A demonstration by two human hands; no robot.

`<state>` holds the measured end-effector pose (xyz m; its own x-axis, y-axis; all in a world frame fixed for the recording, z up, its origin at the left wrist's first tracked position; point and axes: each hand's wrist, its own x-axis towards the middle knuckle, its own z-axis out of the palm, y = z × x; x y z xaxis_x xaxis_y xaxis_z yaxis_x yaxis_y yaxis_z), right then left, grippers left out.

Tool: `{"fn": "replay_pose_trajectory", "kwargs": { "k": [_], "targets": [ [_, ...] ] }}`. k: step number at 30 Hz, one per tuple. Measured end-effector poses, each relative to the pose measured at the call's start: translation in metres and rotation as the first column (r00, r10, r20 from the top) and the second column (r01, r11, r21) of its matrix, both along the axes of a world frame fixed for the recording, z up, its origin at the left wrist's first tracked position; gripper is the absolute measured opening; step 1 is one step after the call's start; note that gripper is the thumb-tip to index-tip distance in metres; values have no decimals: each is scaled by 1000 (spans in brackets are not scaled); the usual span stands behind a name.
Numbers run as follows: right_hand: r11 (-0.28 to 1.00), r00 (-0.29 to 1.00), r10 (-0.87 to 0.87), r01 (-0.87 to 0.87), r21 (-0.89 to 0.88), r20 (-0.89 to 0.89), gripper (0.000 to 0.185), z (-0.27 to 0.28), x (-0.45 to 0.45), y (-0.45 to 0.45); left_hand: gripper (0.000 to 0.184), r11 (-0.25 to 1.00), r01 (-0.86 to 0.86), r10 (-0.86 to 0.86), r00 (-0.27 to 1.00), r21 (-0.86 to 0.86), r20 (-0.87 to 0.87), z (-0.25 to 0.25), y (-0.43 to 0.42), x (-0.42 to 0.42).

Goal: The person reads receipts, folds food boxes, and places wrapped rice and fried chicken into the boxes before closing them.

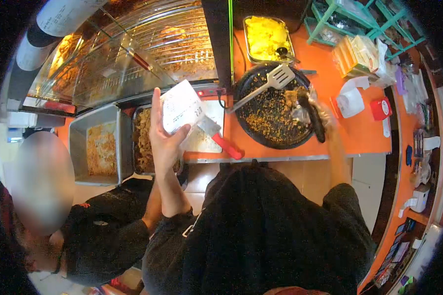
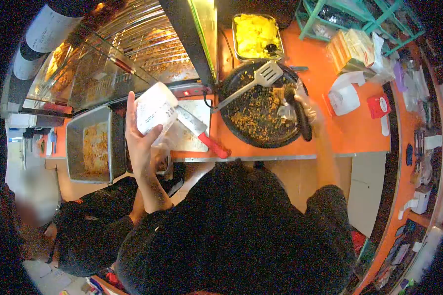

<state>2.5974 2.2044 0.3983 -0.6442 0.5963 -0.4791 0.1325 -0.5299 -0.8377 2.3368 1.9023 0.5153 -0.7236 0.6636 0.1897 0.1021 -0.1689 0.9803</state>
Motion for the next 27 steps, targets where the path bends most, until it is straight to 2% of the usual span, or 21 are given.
{"fn": "replay_pose_trajectory", "kwargs": {
  "k": [2,3,4,5,6,8,10,11,12,13,15,16,17,18,19,20,21,22,24,25,27],
  "targets": [
    [990,995,-62,71,119,-76,45,6,-2,-7,85,1000,5,-5,1000,-13,-24,-3,-2,-3],
    [960,981,-106,143,240,-162,43,11,-3,-6,85,1000,8,-8,1000,2,21,-8,-5,-4],
    [875,993,-97,53,482,66,47,-7,1,3,84,1000,12,-13,997,8,71,-13,-6,-3],
    [733,928,-153,-124,669,339,50,-24,5,13,83,1000,28,-26,989,-8,144,-14,-5,-2],
    [597,797,-265,-307,741,543,53,-40,9,22,83,999,50,-48,988,-10,149,-12,-3,1],
    [621,869,-96,-329,711,486,57,-70,6,38,84,995,43,-39,998,-89,43,-3,0,6],
    [811,864,116,-367,456,490,59,-63,11,64,85,999,38,-38,999,-26,0,1,1,10],
    [817,934,62,-250,520,351,57,-68,21,55,85,998,50,-50,999,-49,-6,-1,-5,10],
    [854,993,-5,-58,517,120,53,-53,13,44,85,998,47,-48,998,-35,-30,-4,1,6],
    [873,991,-60,109,475,-117,50,-39,5,34,85,996,82,-81,996,-18,39,-9,1,4],
    [734,999,-25,-1,679,28,48,-52,-7,19,84,995,86,-82,994,-47,75,-13,7,2],
    [585,965,25,-227,778,263,49,-61,-6,13,84,990,107,-96,989,-91,116,-14,5,5],
    [681,864,-15,-359,638,503,50,-41,-8,10,84,987,114,-103,990,-113,99,-9,6,10],
    [680,911,101,-356,641,399,50,-50,-12,37,84,989,111,-103,991,-93,89,-8,10,9],
    [673,912,100,-356,648,397,50,-61,-5,51,85,989,131,-125,988,-75,88,-8,10,9],
    [834,942,85,-245,494,324,43,-49,0,42,86,985,159,-152,984,-72,97,-10,4,10],
    [935,968,49,-132,329,248,36,-32,-2,44,86,987,149,-150,989,-67,-16,-19,4,5],
    [933,967,50,-135,333,251,36,-23,-8,33,86,987,147,-148,989,-61,-14,-24,4,3],
    [736,946,-131,-108,669,297,45,-17,-25,1,86,969,236,-219,957,-71,189,-25,7,3],
    [403,791,-236,-450,797,565,55,-68,-29,13,86,952,255,-236,964,-167,126,-23,9,1],
    [588,810,-82,-431,685,580,57,-80,-37,15,84,949,279,-263,957,-149,119,-14,8,8]
  ]
}}
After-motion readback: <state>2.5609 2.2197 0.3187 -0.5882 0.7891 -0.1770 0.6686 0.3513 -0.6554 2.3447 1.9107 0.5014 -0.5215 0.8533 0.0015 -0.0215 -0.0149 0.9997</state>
